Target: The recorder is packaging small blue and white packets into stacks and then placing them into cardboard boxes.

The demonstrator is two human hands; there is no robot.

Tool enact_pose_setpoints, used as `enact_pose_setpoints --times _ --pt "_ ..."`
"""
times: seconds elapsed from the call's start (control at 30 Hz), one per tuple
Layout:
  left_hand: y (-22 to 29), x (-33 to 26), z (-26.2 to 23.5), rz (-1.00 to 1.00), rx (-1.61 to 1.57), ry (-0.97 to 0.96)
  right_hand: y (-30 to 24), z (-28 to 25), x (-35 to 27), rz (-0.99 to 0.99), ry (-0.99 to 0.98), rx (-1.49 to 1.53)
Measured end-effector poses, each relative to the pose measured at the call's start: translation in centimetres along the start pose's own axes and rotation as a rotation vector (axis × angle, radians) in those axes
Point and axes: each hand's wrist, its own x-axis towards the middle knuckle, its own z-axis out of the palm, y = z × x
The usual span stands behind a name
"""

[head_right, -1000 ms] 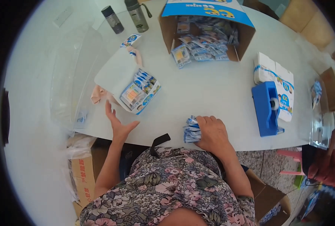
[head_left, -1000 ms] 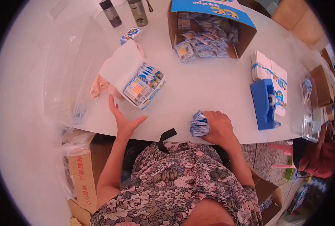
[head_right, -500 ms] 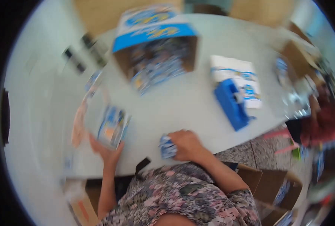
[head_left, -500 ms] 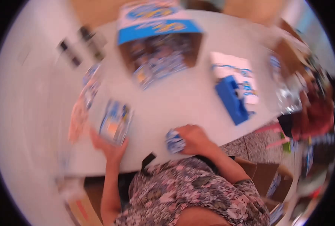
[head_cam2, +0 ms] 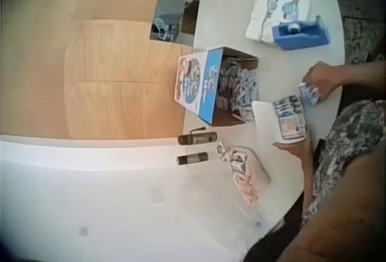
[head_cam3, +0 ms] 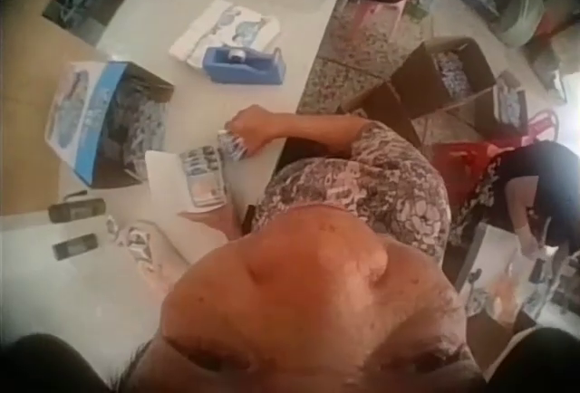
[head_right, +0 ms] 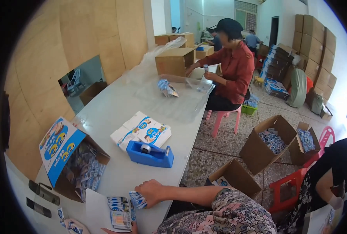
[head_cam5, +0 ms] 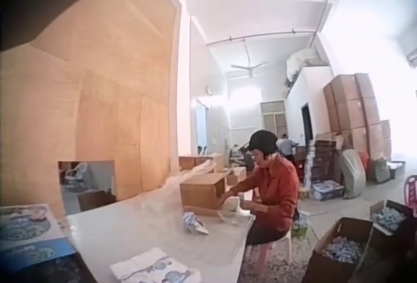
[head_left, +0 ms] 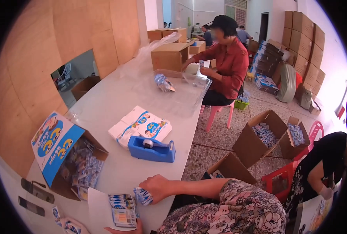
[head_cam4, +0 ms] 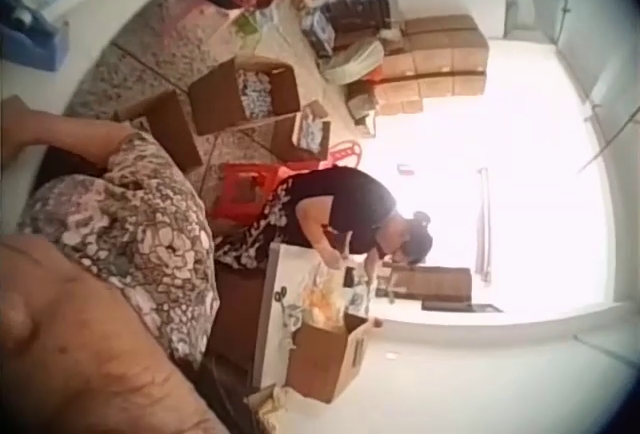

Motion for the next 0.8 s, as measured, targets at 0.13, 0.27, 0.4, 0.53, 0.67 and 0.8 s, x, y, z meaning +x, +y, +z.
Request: enact_pose_setpoints --times 0.13,0.27,0.4,0.53,0.67,0.8 --pt "-8.6 -0.6 3.0 0.227 -0.349 0.535 0.1 2.9 1.5 0.041 -0.121 -0.163" --pt "-11.9 -1.7 1.9 0.125 -0.036 0.32 1.0 1.9 1.6 0.055 -0.188 -0.134" --pt "-7.7 -0.7 2.5 0.058 0.061 0.35 2.2 -2.1 2.4 0.154 -0.211 0.252" --pt "-6.2 -0.5 2.3 0.062 0.04 0.425 -4.9 -4.8 5.0 0.102 -0.221 0.843" --pt "-5.3 -1.0 2.3 0.069 0.04 0.437 -9.5 -3.2 8.2 -0.098 -0.196 0.608" --pt "-4.8 -1.3 2.2 0.055 0.102 0.431 -11.8 -0.8 9.4 -0.129 -0.282 -0.016"
